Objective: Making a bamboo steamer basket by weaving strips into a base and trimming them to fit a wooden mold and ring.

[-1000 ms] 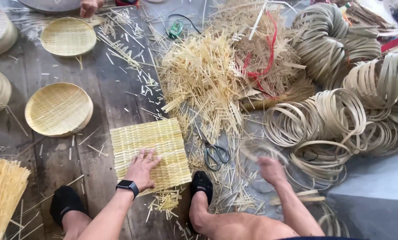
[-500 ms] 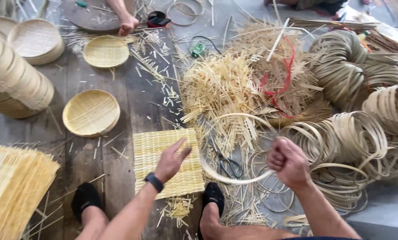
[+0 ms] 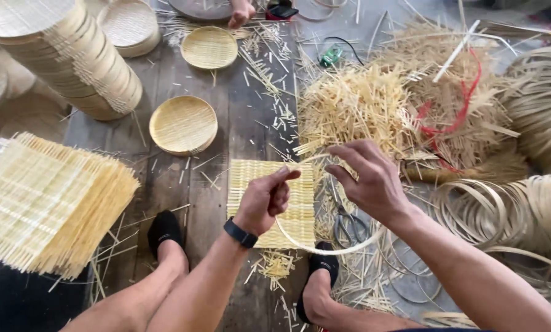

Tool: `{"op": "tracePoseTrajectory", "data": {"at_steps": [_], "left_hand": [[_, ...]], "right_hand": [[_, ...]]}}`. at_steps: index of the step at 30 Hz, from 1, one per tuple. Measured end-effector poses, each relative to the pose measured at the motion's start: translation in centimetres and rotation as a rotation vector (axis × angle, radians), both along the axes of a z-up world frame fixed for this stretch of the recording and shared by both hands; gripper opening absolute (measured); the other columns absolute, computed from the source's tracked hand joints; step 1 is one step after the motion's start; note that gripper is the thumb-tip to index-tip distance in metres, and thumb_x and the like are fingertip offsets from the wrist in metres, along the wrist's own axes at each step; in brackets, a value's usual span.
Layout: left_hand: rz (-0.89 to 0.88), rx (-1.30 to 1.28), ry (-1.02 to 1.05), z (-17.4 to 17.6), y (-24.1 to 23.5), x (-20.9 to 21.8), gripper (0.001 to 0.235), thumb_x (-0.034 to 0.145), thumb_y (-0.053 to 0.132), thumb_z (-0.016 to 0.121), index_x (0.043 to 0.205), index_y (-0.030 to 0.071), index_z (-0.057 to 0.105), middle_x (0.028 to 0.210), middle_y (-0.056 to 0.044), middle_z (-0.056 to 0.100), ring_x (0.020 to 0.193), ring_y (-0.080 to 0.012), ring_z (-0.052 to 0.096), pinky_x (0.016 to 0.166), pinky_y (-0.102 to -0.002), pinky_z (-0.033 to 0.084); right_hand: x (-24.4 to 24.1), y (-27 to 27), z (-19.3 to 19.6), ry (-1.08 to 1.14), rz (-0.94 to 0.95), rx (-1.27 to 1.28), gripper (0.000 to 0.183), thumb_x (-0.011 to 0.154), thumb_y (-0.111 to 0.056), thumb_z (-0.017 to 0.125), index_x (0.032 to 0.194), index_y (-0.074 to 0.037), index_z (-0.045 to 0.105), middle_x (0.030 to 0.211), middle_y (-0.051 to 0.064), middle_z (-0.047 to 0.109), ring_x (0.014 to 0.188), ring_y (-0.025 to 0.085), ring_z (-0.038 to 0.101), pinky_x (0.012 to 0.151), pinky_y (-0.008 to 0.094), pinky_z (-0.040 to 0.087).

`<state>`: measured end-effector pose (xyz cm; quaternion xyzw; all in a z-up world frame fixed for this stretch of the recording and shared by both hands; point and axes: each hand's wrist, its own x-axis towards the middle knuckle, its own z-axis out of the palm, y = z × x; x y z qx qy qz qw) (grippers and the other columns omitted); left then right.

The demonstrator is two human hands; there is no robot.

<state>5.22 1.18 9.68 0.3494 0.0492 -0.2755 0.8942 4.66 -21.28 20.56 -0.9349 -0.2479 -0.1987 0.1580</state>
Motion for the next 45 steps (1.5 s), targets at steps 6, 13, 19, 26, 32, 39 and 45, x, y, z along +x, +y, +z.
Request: {"op": "tracePoseTrajectory", "data": {"at_steps": [6, 13, 19, 26, 32, 39, 45], "left_hand": [[0.306, -0.217, 0.051, -2.0, 3.3, 1.3, 0.033, 0.106, 0.031, 0.056, 0.109, 0.002, 0.070, 0.060, 0.005, 0.049, 0.050, -0.0061, 0.038, 0.046, -0.024, 0.030], [0.326, -0.396, 0.039, -4.0, 5.4, 3.8, 0.030, 0.107, 0.031, 0.062, 0.113, 0.004, 0.071, 0.062, 0.006, 0.052, 0.054, -0.0054, 0.045, 0.044, -0.022, 0.035], [0.126, -0.071, -0.375, -1.4, 0.9, 0.0, 0.037, 0.103, 0.025, 0.052, 0.135, 0.007, 0.062, 0.126, -0.001, 0.074, 0.111, -0.0082, 0.071, 0.093, -0.024, 0.062], [0.209, 0.184, -0.300, -2.4, 0.1, -1.1, 0.031, 0.099, 0.012, 0.066, 0.129, 0.002, 0.070, 0.097, -0.005, 0.075, 0.067, -0.0073, 0.061, 0.060, -0.022, 0.052], [-0.022, 0.033, -0.095, 0.0, 1.4, -0.7, 0.023, 0.094, 0.016, 0.069, 0.113, 0.003, 0.074, 0.072, 0.001, 0.062, 0.052, -0.0045, 0.048, 0.044, -0.020, 0.038], [-0.283, 0.266, 0.055, 0.7, 0.5, 0.7, 0.055, 0.098, 0.061, 0.043, 0.073, 0.014, 0.058, 0.058, 0.000, 0.053, 0.042, -0.0128, 0.041, 0.039, -0.027, 0.036], [-0.379, 0.390, 0.055, 0.8, 0.2, -0.3, 0.076, 0.089, 0.089, 0.025, 0.057, 0.020, 0.033, 0.050, 0.006, 0.031, 0.040, -0.0075, 0.025, 0.036, -0.026, 0.018]], "right_hand": [[1.5, -2.2, -2.6, 0.049, -0.054, 0.133, 0.041, 0.106, -0.020, 0.072, 0.141, -0.002, 0.059, 0.136, 0.017, 0.063, 0.120, 0.028, 0.064, 0.100, 0.043, 0.056], [-3.0, 2.3, -2.8, -0.101, 0.324, -0.232, 0.051, 0.078, -0.036, 0.079, 0.118, -0.006, 0.069, 0.114, 0.012, 0.068, 0.109, 0.029, 0.066, 0.102, 0.057, 0.044], [-2.6, 5.4, -5.3, 0.199, -0.130, 0.161, 0.020, 0.082, -0.026, 0.084, 0.094, -0.010, 0.082, 0.084, 0.012, 0.071, 0.082, 0.020, 0.063, 0.068, 0.036, 0.052], [-1.6, 5.3, -1.1, 0.155, -0.030, 0.128, 0.029, 0.093, -0.025, 0.072, 0.113, -0.004, 0.076, 0.085, 0.006, 0.067, 0.077, 0.019, 0.065, 0.065, 0.033, 0.053], [0.1, 2.6, -4.5, -0.249, 0.270, -0.010, 0.017, 0.093, -0.023, 0.075, 0.105, -0.013, 0.071, 0.098, 0.003, 0.064, 0.087, 0.018, 0.060, 0.069, 0.035, 0.054], [-1.3, 4.9, -4.1, -0.032, 0.334, -0.247, 0.014, 0.093, -0.015, 0.073, 0.105, -0.011, 0.078, 0.078, 0.002, 0.061, 0.070, 0.015, 0.054, 0.054, 0.028, 0.052], [-2.8, 6.2, -4.6, -0.043, 0.312, -0.150, 0.007, 0.080, -0.007, 0.073, 0.084, -0.006, 0.067, 0.078, 0.002, 0.056, 0.075, 0.018, 0.053, 0.055, 0.030, 0.049]]}}
